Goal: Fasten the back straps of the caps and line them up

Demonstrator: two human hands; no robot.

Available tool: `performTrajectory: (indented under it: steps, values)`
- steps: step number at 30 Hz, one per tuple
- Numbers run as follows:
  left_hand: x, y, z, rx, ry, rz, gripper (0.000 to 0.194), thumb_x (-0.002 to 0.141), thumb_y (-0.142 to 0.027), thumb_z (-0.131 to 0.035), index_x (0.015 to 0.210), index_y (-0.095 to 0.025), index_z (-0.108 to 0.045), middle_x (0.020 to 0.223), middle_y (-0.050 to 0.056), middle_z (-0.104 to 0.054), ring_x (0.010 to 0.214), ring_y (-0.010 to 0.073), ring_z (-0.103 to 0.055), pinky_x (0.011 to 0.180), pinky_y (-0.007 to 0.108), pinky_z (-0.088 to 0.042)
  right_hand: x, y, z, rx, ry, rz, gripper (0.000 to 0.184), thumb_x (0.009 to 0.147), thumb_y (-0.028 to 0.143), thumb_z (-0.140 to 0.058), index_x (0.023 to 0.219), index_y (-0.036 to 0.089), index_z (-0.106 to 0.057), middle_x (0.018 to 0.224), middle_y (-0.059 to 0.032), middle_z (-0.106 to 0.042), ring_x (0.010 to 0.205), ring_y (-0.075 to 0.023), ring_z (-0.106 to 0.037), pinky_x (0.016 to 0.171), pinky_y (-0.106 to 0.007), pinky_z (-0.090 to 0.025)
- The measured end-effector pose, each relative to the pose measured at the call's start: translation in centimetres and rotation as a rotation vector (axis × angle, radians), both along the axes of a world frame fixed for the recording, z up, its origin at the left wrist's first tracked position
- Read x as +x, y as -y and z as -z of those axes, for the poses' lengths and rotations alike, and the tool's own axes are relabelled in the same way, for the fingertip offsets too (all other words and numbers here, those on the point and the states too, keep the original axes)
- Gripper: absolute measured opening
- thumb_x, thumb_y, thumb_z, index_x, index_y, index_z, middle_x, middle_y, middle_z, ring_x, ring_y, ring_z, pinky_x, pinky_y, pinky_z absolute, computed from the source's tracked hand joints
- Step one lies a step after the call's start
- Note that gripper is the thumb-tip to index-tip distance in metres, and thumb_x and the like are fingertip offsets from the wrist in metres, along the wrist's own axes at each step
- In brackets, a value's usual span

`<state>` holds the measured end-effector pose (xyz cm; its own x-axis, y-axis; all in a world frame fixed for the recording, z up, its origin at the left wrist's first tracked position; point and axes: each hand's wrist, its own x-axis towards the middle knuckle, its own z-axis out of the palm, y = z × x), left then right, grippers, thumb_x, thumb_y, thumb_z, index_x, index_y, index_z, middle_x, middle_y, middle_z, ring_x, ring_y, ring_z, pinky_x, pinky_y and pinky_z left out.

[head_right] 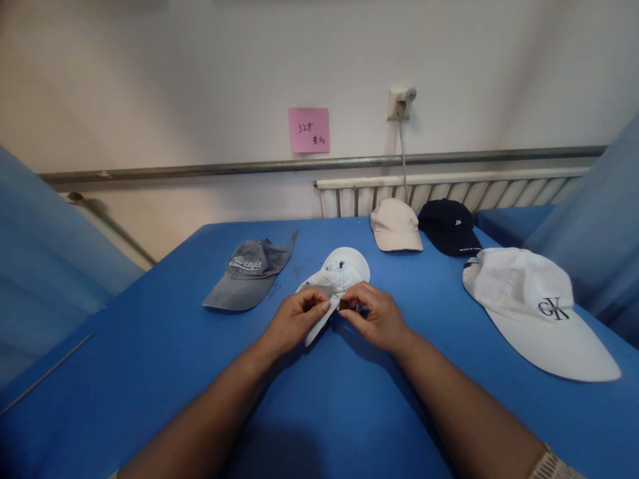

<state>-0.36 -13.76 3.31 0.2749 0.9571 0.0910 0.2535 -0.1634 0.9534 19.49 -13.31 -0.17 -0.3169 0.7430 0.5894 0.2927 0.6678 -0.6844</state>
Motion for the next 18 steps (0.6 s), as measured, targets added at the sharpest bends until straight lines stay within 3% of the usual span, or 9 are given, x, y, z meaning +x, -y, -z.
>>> performTrajectory:
  steps: [10,18]
  values:
    - [-0.6,-0.1,-0.3,-0.018,-0.144,0.059,0.022,0.079,-0.033,-0.06,0.072,-0.013,-0.065,0.064,-0.001,-0.055,0.059,0.0109,-0.044,0.055,0.022,-0.034,0.2,0.0,0.0,0.044,0.059,-0.041,0.02,0.083,0.018,-0.065,0.102,0.024,-0.062,0.092,-0.004,-0.065,0.08,-0.017,-0.061,0.07,-0.03,-0.05]
    - [-0.9,0.6,-1.2,0.167,-0.381,0.063,0.02,0.084,-0.027,-0.052,0.077,-0.018,-0.068,0.071,0.0,-0.065,0.064,0.0137,-0.054,0.059,0.024,-0.036,0.1,0.6,-0.8,0.041,0.155,-0.078,0.019,0.085,0.017,-0.06,0.103,0.024,-0.06,0.092,-0.004,-0.065,0.079,-0.0166,-0.061,0.072,-0.031,-0.051]
